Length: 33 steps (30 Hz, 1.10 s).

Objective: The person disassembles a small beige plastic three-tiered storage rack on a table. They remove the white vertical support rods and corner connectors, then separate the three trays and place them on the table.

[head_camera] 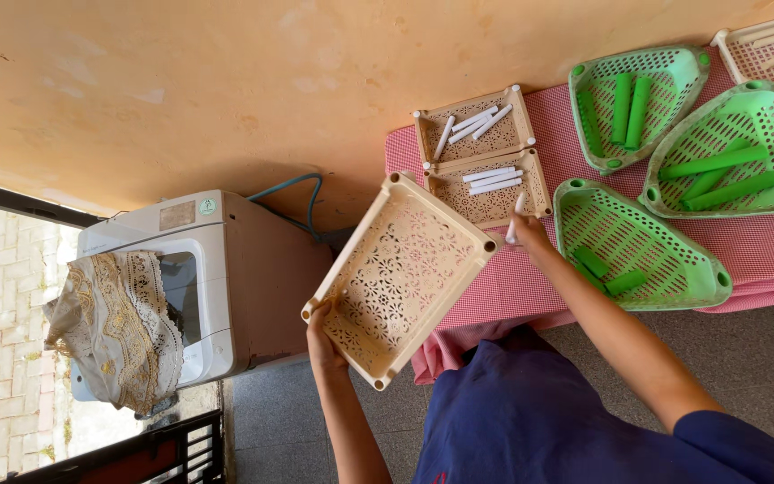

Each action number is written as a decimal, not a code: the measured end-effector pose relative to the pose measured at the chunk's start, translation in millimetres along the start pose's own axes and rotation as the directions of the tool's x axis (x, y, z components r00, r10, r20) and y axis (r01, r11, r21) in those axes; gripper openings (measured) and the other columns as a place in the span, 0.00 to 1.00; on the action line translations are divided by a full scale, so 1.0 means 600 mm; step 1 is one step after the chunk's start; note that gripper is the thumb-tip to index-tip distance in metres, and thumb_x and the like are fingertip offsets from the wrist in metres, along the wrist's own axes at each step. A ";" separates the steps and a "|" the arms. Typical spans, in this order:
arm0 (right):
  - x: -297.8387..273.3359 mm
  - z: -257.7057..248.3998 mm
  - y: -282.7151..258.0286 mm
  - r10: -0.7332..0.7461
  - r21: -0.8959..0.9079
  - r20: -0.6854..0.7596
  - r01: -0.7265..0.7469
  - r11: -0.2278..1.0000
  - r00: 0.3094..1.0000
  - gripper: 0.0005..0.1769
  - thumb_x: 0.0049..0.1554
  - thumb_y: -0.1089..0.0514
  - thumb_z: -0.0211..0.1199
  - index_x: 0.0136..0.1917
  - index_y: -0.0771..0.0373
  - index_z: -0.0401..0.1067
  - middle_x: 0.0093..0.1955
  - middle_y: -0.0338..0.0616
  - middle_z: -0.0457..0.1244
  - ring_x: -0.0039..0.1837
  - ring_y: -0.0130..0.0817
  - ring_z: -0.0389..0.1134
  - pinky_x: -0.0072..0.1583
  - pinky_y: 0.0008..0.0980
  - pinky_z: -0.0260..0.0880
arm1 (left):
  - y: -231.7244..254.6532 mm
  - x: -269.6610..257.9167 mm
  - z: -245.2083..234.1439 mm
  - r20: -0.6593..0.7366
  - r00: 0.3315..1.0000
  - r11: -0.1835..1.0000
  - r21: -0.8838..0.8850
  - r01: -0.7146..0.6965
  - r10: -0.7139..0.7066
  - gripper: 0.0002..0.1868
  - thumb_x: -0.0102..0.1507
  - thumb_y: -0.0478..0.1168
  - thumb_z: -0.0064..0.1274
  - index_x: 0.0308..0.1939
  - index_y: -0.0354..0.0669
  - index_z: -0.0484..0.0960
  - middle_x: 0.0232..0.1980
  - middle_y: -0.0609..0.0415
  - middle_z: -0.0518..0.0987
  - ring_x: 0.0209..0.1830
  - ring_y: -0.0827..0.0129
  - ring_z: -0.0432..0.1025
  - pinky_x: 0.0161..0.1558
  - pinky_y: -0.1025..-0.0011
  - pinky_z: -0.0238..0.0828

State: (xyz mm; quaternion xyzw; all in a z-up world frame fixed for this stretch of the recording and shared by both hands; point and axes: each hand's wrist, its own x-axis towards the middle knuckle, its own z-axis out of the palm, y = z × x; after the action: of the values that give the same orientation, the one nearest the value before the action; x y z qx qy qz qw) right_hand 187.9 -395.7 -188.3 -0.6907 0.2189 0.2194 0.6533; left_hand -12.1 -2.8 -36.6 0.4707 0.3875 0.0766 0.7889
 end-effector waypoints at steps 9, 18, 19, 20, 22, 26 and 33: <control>-0.167 0.028 -0.066 -0.068 0.223 0.354 -0.014 0.975 0.933 0.37 0.64 0.29 0.38 0.61 0.58 0.71 0.40 0.38 0.69 0.42 0.27 0.67 0.46 0.29 0.68 | -0.010 -0.016 0.012 -0.012 1.000 0.997 0.076 0.017 -0.016 0.24 0.59 0.45 0.47 0.54 0.33 0.77 0.41 0.40 0.79 0.36 0.59 0.76 0.36 0.62 0.77; -0.323 -0.054 -0.114 -0.138 0.346 0.353 0.009 0.938 0.925 0.34 0.67 0.31 0.42 0.31 0.57 0.62 0.20 0.33 0.51 0.23 0.25 0.53 0.28 0.28 0.52 | -0.031 -0.011 0.100 0.127 0.988 0.994 0.073 0.082 -0.091 0.20 0.60 0.44 0.50 0.52 0.36 0.78 0.40 0.44 0.80 0.35 0.62 0.76 0.38 0.64 0.75; -0.326 -0.068 -0.113 -0.125 0.321 0.338 0.011 0.947 0.933 0.31 0.66 0.34 0.43 0.32 0.56 0.62 0.20 0.33 0.50 0.22 0.25 0.50 0.27 0.28 0.49 | -0.035 -0.009 0.111 0.153 0.982 0.993 0.064 0.102 -0.110 0.20 0.60 0.44 0.50 0.52 0.37 0.78 0.40 0.45 0.80 0.35 0.62 0.77 0.37 0.64 0.76; -0.332 -0.086 -0.108 -0.112 0.297 0.323 0.012 0.955 0.940 0.27 0.64 0.36 0.43 0.33 0.55 0.63 0.20 0.33 0.49 0.21 0.25 0.48 0.27 0.29 0.47 | -0.039 -0.009 0.122 0.179 0.975 0.991 0.055 0.121 -0.129 0.19 0.60 0.45 0.50 0.52 0.38 0.78 0.40 0.46 0.80 0.35 0.63 0.77 0.37 0.65 0.76; -0.330 -0.118 -0.108 -0.126 0.298 0.338 0.021 0.954 0.933 0.27 0.65 0.37 0.44 0.31 0.54 0.60 0.20 0.32 0.46 0.21 0.24 0.44 0.26 0.29 0.44 | -0.047 -0.006 0.151 0.213 0.971 0.992 0.083 0.092 -0.107 0.19 0.61 0.45 0.49 0.51 0.36 0.78 0.39 0.45 0.80 0.34 0.62 0.76 0.36 0.65 0.75; -0.332 -0.175 -0.094 -0.143 0.428 0.432 -0.063 0.901 0.891 0.32 0.68 0.36 0.45 0.28 0.54 0.54 0.20 0.30 0.42 0.23 0.23 0.39 0.27 0.28 0.41 | -0.068 -0.016 0.186 0.286 0.954 0.993 0.090 0.071 -0.094 0.18 0.63 0.44 0.47 0.50 0.34 0.79 0.39 0.46 0.81 0.34 0.62 0.77 0.37 0.65 0.75; -0.349 -0.213 -0.106 -0.329 0.677 0.349 0.006 0.736 0.878 0.25 0.69 0.40 0.50 0.33 0.52 0.57 0.27 0.28 0.45 0.30 0.24 0.45 0.35 0.28 0.50 | -0.103 -0.012 0.224 0.306 0.940 0.988 0.057 0.142 -0.153 0.18 0.62 0.44 0.47 0.50 0.36 0.77 0.39 0.47 0.80 0.32 0.63 0.76 0.36 0.65 0.76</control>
State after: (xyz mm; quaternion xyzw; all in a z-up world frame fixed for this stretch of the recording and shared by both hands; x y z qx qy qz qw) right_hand 58.5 -516.7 -7.2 -0.3641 0.0609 0.2190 0.9032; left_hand 59.6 -131.8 -47.8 0.4598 0.2944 -0.0641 0.8354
